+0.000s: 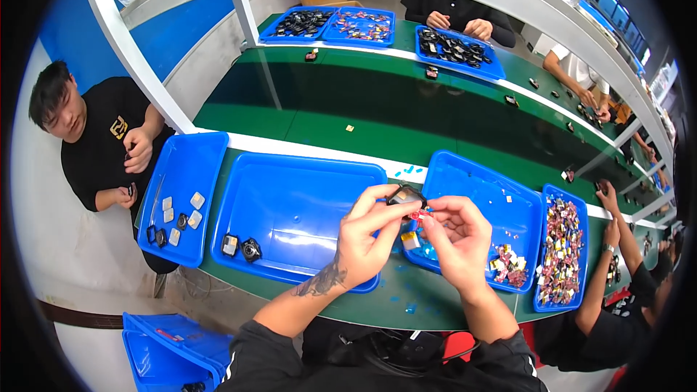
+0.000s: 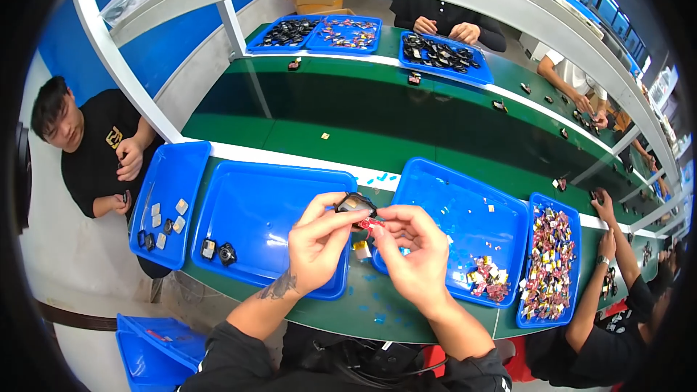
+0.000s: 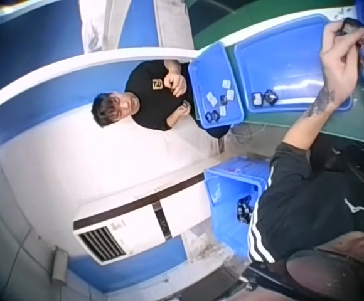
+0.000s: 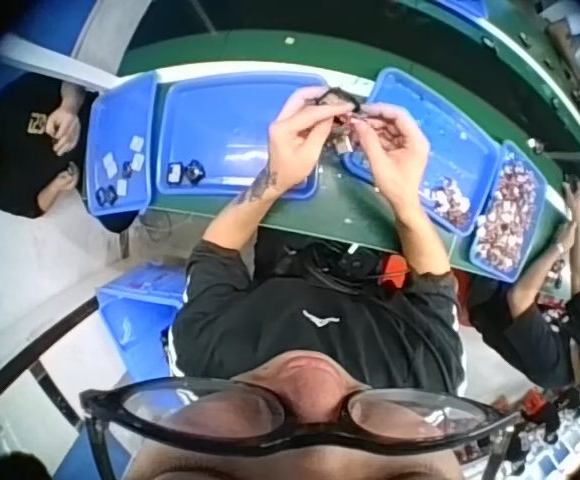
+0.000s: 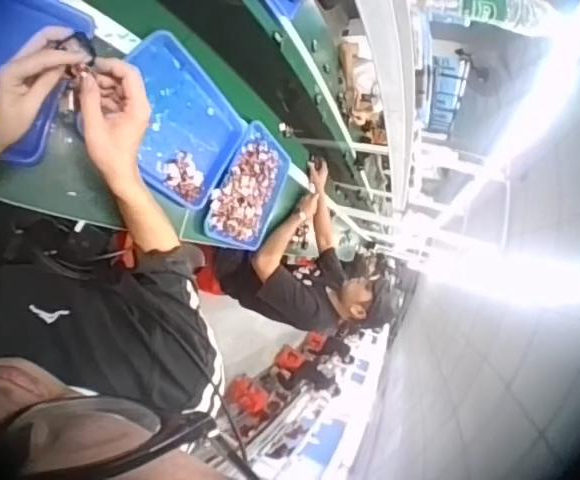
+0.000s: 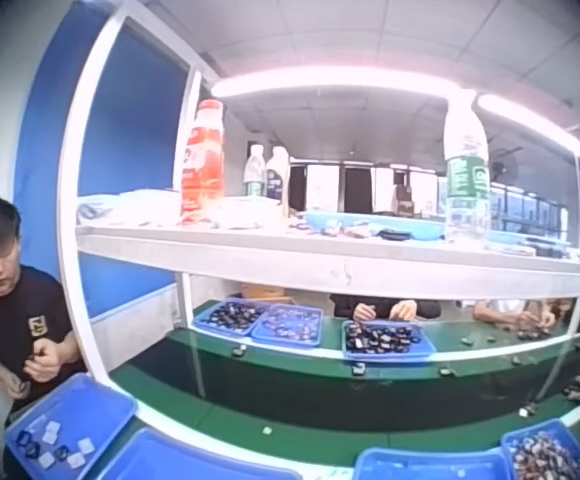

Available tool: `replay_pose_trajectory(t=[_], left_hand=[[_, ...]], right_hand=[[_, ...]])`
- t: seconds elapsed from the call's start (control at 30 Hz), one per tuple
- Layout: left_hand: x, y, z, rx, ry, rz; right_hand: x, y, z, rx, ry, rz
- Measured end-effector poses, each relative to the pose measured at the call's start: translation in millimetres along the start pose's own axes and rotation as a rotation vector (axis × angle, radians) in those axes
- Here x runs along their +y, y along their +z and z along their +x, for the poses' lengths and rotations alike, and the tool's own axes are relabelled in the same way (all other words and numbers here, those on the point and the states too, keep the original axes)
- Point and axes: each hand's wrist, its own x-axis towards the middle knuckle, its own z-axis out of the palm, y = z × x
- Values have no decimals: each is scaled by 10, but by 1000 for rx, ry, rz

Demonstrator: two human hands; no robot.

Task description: Assemble small electronic modules by combining printed circuit boards with plastic housings and screens.

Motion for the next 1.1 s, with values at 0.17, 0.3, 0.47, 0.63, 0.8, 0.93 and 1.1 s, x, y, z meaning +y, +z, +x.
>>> replay_pose_trajectory(t=[0.17,0.3,0.47,0.63,0.8,0.93,1.1], left_hand=[[79,49,14,-3,34,120],[60,5,17,37,154,225],[94,-112,23,-184,25,66],[75,-10,-3,-195,-285,-253],[-9,3,3,-262,-461,-360],[5,77,-28,-165,-442,-413],[-1,77,-39,-191,-427,-461]], right_hand=[[-48,-120,2,-139,227,318],[-80,-218,15,-240,416,376],[-25,-379,34,-305,305,288],[-56,-449,28,-295,232,114],[29,-358,-140,-220,327,247],[41,-241,-182,-42,203,52],[56,-254,-169,-26,173,18]])
